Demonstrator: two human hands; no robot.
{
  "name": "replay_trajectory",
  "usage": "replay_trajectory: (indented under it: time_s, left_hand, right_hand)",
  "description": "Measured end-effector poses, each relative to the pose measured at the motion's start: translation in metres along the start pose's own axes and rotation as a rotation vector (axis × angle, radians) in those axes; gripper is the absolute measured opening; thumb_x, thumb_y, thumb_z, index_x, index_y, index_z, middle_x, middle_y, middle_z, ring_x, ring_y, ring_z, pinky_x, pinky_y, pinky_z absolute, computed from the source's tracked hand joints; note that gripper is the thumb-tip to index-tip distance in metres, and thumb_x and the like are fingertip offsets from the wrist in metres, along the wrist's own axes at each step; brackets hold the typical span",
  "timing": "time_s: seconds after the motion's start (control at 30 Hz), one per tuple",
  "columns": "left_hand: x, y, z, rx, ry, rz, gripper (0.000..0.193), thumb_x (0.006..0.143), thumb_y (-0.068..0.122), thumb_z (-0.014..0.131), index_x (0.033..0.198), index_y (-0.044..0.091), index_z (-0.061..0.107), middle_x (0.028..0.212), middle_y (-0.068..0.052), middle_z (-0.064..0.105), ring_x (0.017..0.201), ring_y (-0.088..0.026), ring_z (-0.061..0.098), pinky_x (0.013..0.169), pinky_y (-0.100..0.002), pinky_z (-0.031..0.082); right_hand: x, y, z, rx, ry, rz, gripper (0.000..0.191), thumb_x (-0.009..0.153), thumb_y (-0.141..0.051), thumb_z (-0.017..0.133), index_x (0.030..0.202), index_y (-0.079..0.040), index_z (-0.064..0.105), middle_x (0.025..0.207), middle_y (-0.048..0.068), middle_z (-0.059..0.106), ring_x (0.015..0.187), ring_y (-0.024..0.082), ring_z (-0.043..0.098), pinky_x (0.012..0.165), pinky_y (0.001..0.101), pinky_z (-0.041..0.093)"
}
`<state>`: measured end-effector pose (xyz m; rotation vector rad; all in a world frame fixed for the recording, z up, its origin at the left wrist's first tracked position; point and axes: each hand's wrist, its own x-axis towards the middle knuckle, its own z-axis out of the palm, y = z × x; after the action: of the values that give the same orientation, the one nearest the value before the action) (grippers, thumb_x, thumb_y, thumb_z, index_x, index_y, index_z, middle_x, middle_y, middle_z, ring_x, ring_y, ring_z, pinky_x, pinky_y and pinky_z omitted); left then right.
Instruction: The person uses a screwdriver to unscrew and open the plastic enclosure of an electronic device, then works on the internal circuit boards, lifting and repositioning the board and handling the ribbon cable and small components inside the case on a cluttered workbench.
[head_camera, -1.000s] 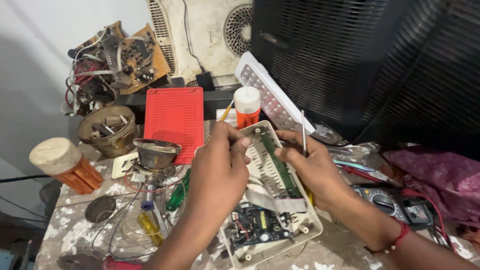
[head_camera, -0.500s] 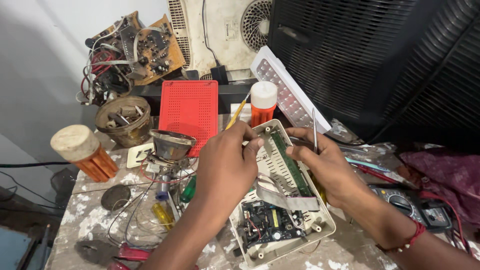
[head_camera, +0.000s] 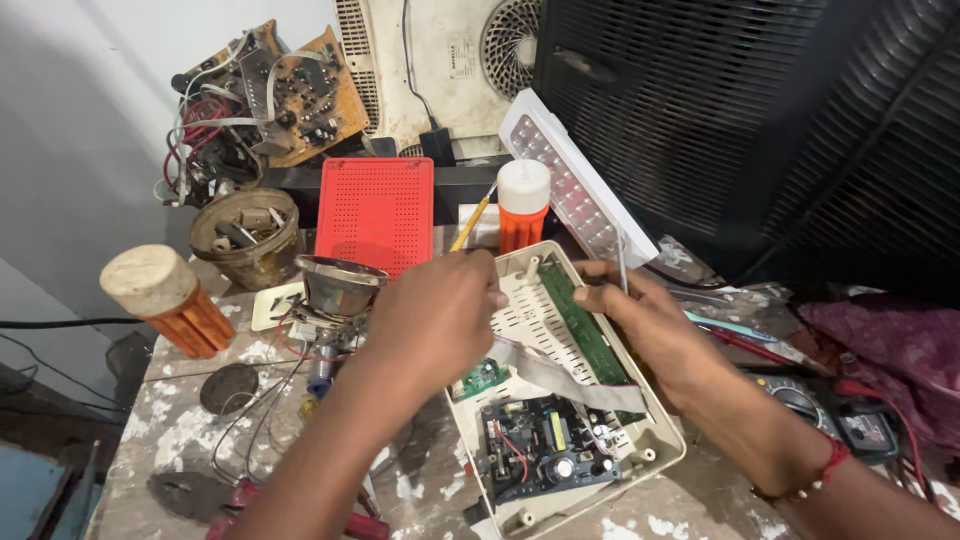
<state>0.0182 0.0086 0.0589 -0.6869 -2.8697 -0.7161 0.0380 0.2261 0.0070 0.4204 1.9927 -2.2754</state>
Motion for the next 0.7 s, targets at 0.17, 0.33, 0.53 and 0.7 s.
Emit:
replay_trajectory:
  time_s: [0.17,0.33,0.53,0.7]
  left_hand:
    - [0.007,0.012,-0.027,0.136,-0.164,-0.055,0.016,0.092,0.023,0.067,0.102,0.011,0.070,0.099,-0.019,0.072,0.098,-0.039,0.069,0.084,-0.054,0.052]
    - [0.010,0.031,-0.043,0.289,-0.263,-0.039,0.016,0.089,0.015,0.066,0.103,0.010,0.070,0.104,-0.017,0.072,0.103,-0.037,0.068,0.087,-0.053,0.053]
    - [0.011,0.058,-0.051,0.403,-0.354,-0.095,0.027,0.086,0.005,0.061,0.110,0.013,0.069,0.112,-0.015,0.070,0.110,-0.035,0.067,0.093,-0.051,0.053]
    - [0.013,0.075,-0.059,0.424,-0.435,-0.085,0.028,0.085,0.005,0.061,0.110,0.012,0.069,0.113,-0.016,0.071,0.111,-0.034,0.067,0.095,-0.048,0.053]
  right_hand:
    - [-0.004,0.001,0.001,-0.030,0.005,0.152,0.053,0.083,-0.022,0.065,0.135,-0.012,0.060,0.093,0.009,0.070,0.066,0.015,0.065,0.053,0.0303,0.055]
    - [-0.014,0.006,0.004,-0.093,-0.009,0.326,0.041,0.093,-0.040,0.061,0.126,-0.018,0.057,0.091,0.005,0.067,0.066,0.014,0.067,0.052,0.0321,0.057]
    - [-0.001,0.016,-0.006,0.138,-0.289,0.352,0.038,0.097,-0.043,0.056,0.091,-0.009,0.069,0.065,0.001,0.064,0.041,0.009,0.048,0.031,0.0219,0.028]
    - [0.013,0.028,-0.014,0.120,-0.198,0.309,0.020,0.096,-0.026,0.058,0.099,-0.013,0.073,0.069,-0.001,0.065,0.046,0.007,0.051,0.035,0.0223,0.032]
